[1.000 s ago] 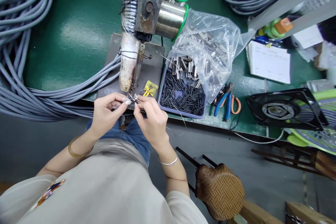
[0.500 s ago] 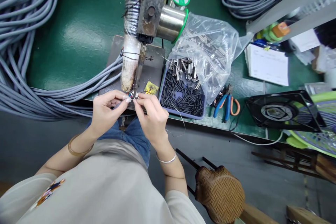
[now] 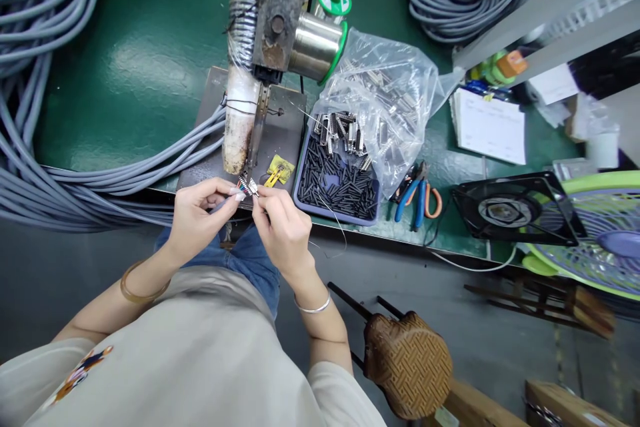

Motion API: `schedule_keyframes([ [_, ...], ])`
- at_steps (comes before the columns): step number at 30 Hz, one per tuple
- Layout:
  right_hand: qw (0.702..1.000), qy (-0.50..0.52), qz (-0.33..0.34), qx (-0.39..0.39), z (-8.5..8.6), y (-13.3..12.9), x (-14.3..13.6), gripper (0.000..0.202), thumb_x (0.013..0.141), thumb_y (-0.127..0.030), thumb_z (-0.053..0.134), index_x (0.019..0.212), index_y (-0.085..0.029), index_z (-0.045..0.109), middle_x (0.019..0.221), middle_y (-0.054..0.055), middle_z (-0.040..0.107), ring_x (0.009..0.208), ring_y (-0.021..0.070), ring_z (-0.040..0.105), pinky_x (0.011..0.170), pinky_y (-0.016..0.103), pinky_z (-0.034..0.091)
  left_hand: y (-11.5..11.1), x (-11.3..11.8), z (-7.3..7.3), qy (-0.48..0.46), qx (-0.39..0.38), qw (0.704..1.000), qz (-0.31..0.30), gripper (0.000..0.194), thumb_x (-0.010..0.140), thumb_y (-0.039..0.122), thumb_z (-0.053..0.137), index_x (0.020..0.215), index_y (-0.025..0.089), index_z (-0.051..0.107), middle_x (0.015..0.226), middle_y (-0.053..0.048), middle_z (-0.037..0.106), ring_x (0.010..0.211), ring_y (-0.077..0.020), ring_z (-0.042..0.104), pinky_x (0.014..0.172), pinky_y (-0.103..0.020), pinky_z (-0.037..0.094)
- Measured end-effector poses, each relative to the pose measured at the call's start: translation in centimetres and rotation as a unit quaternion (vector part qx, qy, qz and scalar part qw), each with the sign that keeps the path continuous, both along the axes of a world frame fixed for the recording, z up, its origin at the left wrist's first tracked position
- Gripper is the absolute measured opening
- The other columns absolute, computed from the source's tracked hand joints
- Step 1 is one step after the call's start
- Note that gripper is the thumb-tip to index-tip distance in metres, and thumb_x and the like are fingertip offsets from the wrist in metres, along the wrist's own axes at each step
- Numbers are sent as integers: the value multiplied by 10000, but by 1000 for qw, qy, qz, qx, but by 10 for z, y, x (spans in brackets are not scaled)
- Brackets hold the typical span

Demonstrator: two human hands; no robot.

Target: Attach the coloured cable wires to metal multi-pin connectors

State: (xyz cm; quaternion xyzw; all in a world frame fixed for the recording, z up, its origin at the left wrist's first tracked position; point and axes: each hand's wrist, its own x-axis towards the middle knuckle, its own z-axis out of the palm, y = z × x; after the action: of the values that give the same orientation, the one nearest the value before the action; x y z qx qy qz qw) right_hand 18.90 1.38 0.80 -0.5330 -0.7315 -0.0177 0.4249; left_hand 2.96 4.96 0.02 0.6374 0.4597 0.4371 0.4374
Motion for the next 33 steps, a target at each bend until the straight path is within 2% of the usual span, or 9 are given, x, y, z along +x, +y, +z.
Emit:
schedule_keyframes([
  [8,988,119,4,-101,5,-11,-1,109,941,-138,643,862,-213,634,936,41,750,826,144,742,715,258,604,-8,-1,-4,2,-23,1000,-14,78,850,179,640,782,145,659,663,16,615,496,-55,384,505,-215,299],
  [12,910,344,14,-231,17,-26,10,76,961,-238,644,896,-211,673,995,17,742,425,29,542,381,190,420,-14,-4,-2,-7,-56,997,-47,90,857,197,647,793,138,671,668,16,606,514,-57,382,511,-214,292],
  [14,885,397,34,-242,25,-37,17,100,964,-267,647,912,-218,718,774,-21,716,344,16,405,325,190,268,-19,-8,-3,-12,-91,991,-99,120,868,228,656,809,132,696,627,27,575,518,-64,383,507,-211,294],
  [19,873,461,46,-153,45,-56,23,120,915,-330,697,924,-231,764,455,-77,459,354,63,337,375,218,252,-35,-26,-12,13,-163,943,-291,163,889,253,665,885,131,773,590,25,612,488,-71,415,489,-200,311],
  [23,858,489,44,-152,47,-57,21,229,914,-274,695,1140,-295,666,595,-71,667,325,59,411,353,184,325,-41,-45,-15,58,-120,912,-389,160,906,260,683,935,162,806,874,-68,800,709,-145,688,671,-227,481],
  [26,866,449,48,-214,43,-56,22,107,920,-283,711,1019,-254,684,760,-5,783,460,107,651,445,198,516,-33,-59,-8,65,-53,951,-299,151,917,273,690,877,168,790,876,-66,801,777,-168,724,723,-247,514],
  [29,872,395,62,-284,44,-55,22,117,873,-283,769,817,-204,702,821,36,801,650,157,758,602,245,619,-9,-72,0,138,79,986,-50,188,943,281,649,852,159,759,815,-64,760,712,-174,673,659,-281,497],
  [31,871,369,62,-318,48,-55,20,149,885,-296,752,796,-193,693,926,54,808,526,105,687,507,215,563,13,-78,3,261,173,945,93,165,933,268,645,915,151,761,919,-107,752,865,-244,679,790,-362,507],
  [33,876,347,48,-332,53,-56,15,157,914,-320,713,826,-195,681,878,41,798,411,62,568,407,194,456,34,-82,2,349,202,909,108,139,907,241,643,879,156,750,972,-126,724,931,-286,656,794,-397,498],
])
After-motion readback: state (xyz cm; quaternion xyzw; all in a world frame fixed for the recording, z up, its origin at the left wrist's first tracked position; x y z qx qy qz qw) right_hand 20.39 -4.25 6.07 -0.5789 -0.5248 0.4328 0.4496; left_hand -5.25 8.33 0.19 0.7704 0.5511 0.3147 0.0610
